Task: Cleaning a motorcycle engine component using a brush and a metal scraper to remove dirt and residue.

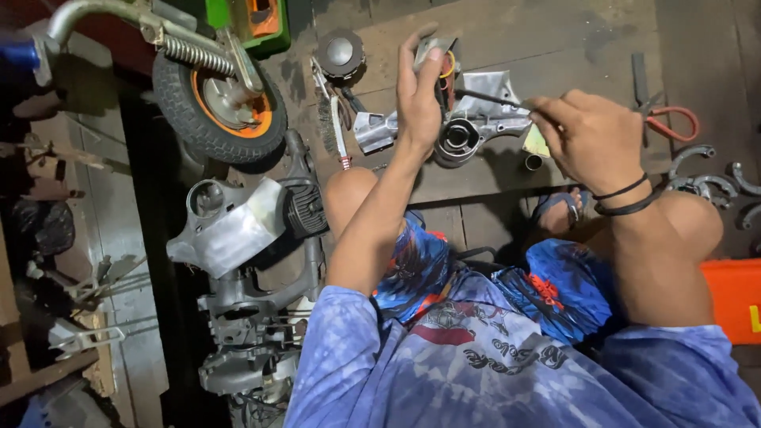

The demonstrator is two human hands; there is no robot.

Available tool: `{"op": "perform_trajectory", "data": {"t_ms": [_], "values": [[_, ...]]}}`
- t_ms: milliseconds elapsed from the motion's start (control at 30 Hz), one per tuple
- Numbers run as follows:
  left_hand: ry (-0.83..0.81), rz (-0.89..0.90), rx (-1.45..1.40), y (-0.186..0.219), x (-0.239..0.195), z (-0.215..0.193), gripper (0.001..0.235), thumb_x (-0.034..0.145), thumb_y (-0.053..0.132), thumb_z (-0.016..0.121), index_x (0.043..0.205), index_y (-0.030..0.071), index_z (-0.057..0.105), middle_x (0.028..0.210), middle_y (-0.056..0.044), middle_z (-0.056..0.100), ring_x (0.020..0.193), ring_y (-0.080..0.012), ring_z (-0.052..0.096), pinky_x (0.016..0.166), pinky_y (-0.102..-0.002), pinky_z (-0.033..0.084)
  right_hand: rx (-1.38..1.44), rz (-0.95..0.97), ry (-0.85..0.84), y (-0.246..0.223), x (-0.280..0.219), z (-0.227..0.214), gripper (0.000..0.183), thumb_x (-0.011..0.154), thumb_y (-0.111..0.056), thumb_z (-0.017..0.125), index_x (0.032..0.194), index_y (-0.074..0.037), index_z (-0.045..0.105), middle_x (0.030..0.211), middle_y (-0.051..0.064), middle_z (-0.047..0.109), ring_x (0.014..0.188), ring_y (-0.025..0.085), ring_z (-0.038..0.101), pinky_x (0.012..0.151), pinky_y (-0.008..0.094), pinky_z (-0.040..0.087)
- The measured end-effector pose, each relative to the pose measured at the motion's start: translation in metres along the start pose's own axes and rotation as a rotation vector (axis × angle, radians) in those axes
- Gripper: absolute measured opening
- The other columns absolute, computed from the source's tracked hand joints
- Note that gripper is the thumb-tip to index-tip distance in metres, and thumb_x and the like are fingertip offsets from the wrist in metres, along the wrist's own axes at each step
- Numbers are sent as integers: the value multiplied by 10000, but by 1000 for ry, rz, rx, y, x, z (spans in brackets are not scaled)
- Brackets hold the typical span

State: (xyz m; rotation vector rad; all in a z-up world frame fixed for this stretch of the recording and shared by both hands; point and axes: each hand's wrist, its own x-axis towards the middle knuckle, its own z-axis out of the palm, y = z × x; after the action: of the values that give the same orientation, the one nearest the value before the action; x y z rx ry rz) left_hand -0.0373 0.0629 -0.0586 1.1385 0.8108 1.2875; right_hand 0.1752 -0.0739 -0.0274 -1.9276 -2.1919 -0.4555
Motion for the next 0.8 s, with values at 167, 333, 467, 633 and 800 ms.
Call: {"op": "perform_trajectory", "data": {"t_ms": [167,333,467,633,800], "values": [[10,8,-50,0,4,1,347,1050,283,540,1362,132,535,1217,-115,625,757,-177,662,658,-297,558,105,67,55,-7,12,7,161,1178,-354,671,1249,-269,788,823,-56,632,632,165,598,460,301,413],[106,163,-9,-5,9,-4,318,1085,276,505,1344,102,566,1358,-88,585,1337,-225,529,1209,-371,392,121,70,108,-13,21,10,142,1174,-337,680,1239,-279,793,832,-56,619,642,196,613,447,331,387],[74,193,43,-5,9,-9,365,1061,253,506,1385,98,569,1432,-84,594,1417,-232,513,1260,-401,382,208,111,-57,-12,24,11,220,1150,-347,592,1246,-257,767,886,-25,689,681,270,663,456,403,446],[55,260,96,-6,18,-10,354,1082,290,465,1338,112,631,1393,-73,637,1389,-216,551,1246,-386,419,421,125,-178,-18,30,-2,239,1122,-267,572,1166,-131,764,924,55,741,728,313,674,496,442,495],[52,271,48,-15,22,-13,347,1108,266,431,1355,113,621,1403,-84,630,1392,-227,550,1261,-404,419,480,149,-210,-16,25,5,265,1123,-301,589,1227,-151,781,960,40,759,742,271,673,505,401,490]]}}
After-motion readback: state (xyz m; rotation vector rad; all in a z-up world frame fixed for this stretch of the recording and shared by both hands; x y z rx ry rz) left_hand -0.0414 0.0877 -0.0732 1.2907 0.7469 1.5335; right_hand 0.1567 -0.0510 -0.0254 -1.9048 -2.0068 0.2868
